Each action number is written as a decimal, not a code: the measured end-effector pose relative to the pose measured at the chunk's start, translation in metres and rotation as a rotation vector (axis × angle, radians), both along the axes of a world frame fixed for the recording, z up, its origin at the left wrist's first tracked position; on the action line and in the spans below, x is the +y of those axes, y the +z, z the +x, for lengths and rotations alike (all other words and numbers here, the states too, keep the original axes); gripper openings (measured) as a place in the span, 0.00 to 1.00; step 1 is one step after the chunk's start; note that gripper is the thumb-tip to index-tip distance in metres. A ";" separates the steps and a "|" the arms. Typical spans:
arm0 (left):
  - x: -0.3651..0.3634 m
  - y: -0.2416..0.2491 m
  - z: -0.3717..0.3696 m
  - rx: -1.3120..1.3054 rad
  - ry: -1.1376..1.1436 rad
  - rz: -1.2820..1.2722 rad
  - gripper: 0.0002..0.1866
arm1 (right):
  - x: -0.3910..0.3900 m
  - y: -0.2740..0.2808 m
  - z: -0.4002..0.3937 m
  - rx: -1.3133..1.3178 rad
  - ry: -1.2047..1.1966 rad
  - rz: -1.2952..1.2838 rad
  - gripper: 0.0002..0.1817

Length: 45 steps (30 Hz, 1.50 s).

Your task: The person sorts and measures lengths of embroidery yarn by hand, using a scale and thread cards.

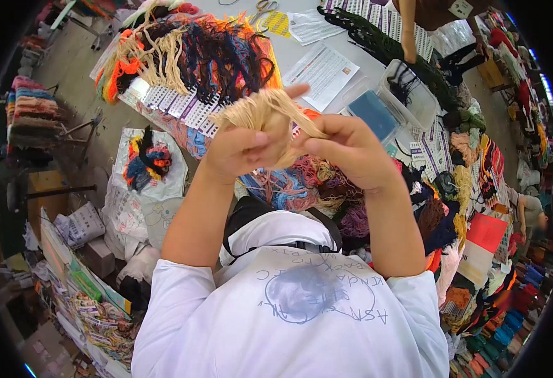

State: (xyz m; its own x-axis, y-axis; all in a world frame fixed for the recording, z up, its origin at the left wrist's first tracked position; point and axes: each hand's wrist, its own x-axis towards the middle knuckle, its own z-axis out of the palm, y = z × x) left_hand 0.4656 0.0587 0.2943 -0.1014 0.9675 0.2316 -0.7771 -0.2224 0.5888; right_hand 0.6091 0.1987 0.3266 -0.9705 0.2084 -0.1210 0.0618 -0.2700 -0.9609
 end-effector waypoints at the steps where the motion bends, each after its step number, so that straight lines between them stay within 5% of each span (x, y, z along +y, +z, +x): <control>1: 0.001 -0.006 0.005 0.051 -0.005 -0.041 0.32 | 0.011 -0.003 0.007 0.000 0.062 0.003 0.09; 4: -0.037 -0.012 -0.026 0.441 0.014 -0.199 0.16 | 0.067 -0.027 0.052 0.217 -0.142 -0.404 0.12; 5: -0.046 -0.008 -0.027 0.358 0.372 -0.374 0.09 | 0.092 -0.034 0.074 0.216 -0.249 -0.491 0.13; 7: -0.076 -0.001 -0.059 -0.072 0.481 -0.377 0.10 | 0.140 -0.057 0.139 0.212 -0.496 -0.631 0.13; 8: -0.093 -0.014 -0.088 -0.164 0.460 -0.171 0.13 | 0.161 -0.077 0.179 0.208 -0.630 -0.683 0.13; 18: -0.217 -0.037 -0.285 -0.300 0.679 -0.137 0.18 | 0.220 -0.132 0.468 -0.251 -1.596 -0.567 0.10; 24: -0.193 -0.042 -0.324 -0.035 0.807 -0.114 0.20 | 0.233 -0.106 0.505 -0.343 -1.697 -0.454 0.13; 26: -0.150 -0.019 -0.277 0.093 1.023 -0.189 0.20 | 0.238 -0.103 0.517 -0.353 -1.740 -0.448 0.13; 28: -0.089 0.018 -0.203 0.502 1.537 -0.613 0.19 | 0.241 -0.106 0.520 -0.356 -1.768 -0.446 0.14; 29: -0.087 0.011 -0.204 0.706 1.554 -0.573 0.17 | 0.241 -0.110 0.521 -0.407 -1.850 -0.394 0.13; 33: -0.098 -0.007 -0.234 0.799 1.610 -0.550 0.19 | 0.225 -0.135 0.562 -0.534 -1.964 -0.265 0.11; 36: -0.128 0.000 -0.248 0.243 1.832 -0.587 0.19 | 0.201 -0.137 0.591 -0.615 -2.047 -0.267 0.12; 39: -0.172 0.011 -0.259 0.509 1.745 -0.781 0.18 | 0.178 -0.119 0.604 -0.632 -2.004 -0.245 0.13; 42: -0.175 -0.001 -0.256 0.362 1.225 -0.432 0.15 | 0.171 -0.091 0.568 -0.614 -1.756 0.006 0.13; 45: -0.117 -0.004 -0.192 0.236 0.996 -0.248 0.15 | 0.161 -0.030 0.468 -0.456 -1.709 0.240 0.12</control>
State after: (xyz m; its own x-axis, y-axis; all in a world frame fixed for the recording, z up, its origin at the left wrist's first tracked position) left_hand 0.2735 -0.0582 0.2900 -0.8547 0.4950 0.1562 -0.1691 -0.5501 0.8178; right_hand 1.0766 0.3592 0.2962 0.4203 0.9007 -0.1100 0.1366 -0.1826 -0.9737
